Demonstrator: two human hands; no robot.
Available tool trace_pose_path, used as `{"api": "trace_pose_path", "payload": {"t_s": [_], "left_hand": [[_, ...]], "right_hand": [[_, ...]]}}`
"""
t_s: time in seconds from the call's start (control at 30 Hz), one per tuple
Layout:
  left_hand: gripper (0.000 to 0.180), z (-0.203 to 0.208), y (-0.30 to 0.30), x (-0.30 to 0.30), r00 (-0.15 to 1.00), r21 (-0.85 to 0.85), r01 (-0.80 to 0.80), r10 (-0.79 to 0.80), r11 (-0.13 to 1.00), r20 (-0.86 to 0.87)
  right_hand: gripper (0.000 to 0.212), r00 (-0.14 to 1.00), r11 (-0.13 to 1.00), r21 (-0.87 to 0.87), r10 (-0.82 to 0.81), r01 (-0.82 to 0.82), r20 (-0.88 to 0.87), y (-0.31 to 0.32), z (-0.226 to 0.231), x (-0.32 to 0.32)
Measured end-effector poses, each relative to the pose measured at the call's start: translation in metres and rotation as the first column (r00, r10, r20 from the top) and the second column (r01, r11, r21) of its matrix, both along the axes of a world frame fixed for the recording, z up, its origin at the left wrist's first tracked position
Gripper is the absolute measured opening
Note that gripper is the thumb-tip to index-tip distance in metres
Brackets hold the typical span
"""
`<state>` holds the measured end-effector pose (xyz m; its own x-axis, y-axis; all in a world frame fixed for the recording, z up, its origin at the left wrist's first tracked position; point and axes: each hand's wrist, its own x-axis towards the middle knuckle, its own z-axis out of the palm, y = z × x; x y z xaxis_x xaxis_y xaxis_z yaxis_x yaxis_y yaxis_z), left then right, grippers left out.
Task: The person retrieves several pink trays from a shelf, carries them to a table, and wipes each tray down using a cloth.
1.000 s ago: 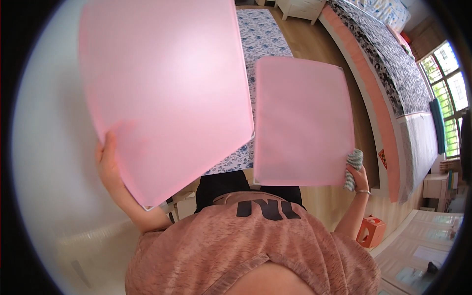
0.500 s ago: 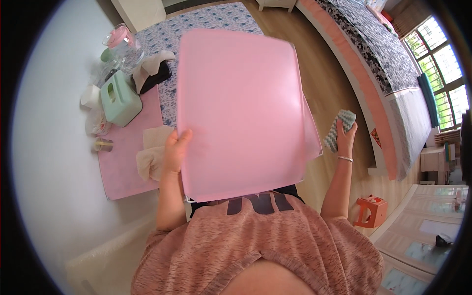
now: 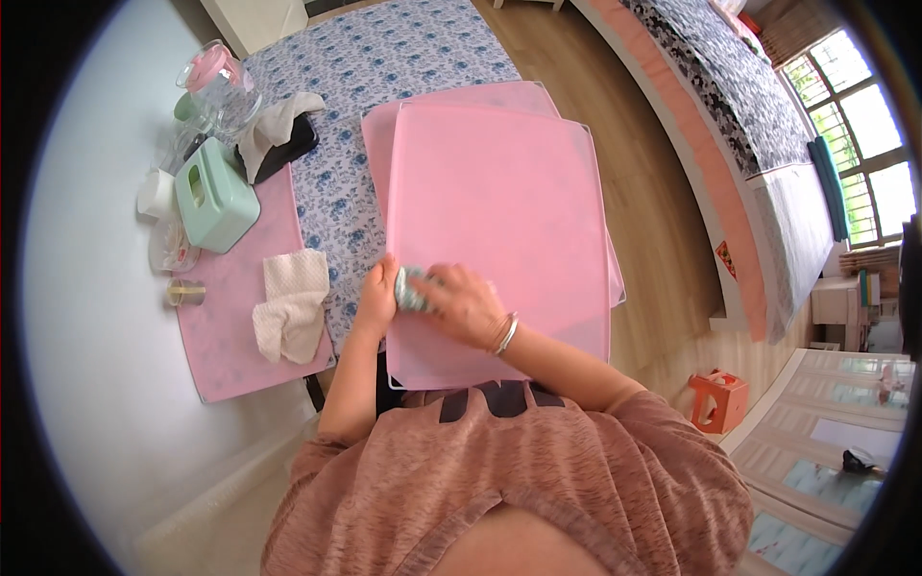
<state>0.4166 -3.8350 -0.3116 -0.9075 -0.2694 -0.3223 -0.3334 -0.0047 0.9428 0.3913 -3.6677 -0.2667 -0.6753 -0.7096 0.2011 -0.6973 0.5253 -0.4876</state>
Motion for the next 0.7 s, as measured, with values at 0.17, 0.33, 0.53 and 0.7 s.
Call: {"api": "trace_pose_path", "payload": {"t_s": [0.17,0.33,0.53,0.7], "left_hand": [[0.038,0.013,0.010,0.003,0.991,-0.449,0.026,-0.081,0.893,-0.105],[0.035,0.012,0.013,0.005,0.996,-0.374,0.065,-0.083,0.925,-0.031],[0.035,0.025,0.018,-0.003,0.984,-0.316,0.176,-0.168,0.932,0.053],[0.032,0.011,0.019,0.003,0.991,-0.271,0.059,-0.089,0.961,-0.098]], "right_hand": [[0.025,0.992,0.989,-0.087,-0.123,0.123,-0.003,0.008,-0.013,-0.078],[0.038,0.652,0.648,0.096,-0.758,0.755,-0.005,0.067,-0.014,-0.223],[0.026,0.705,0.727,0.010,-0.663,0.686,-0.252,0.005,-0.031,-0.262],[0.019,0.947,0.971,-0.236,-0.102,0.029,-0.305,-0.106,-0.016,-0.196]]}}
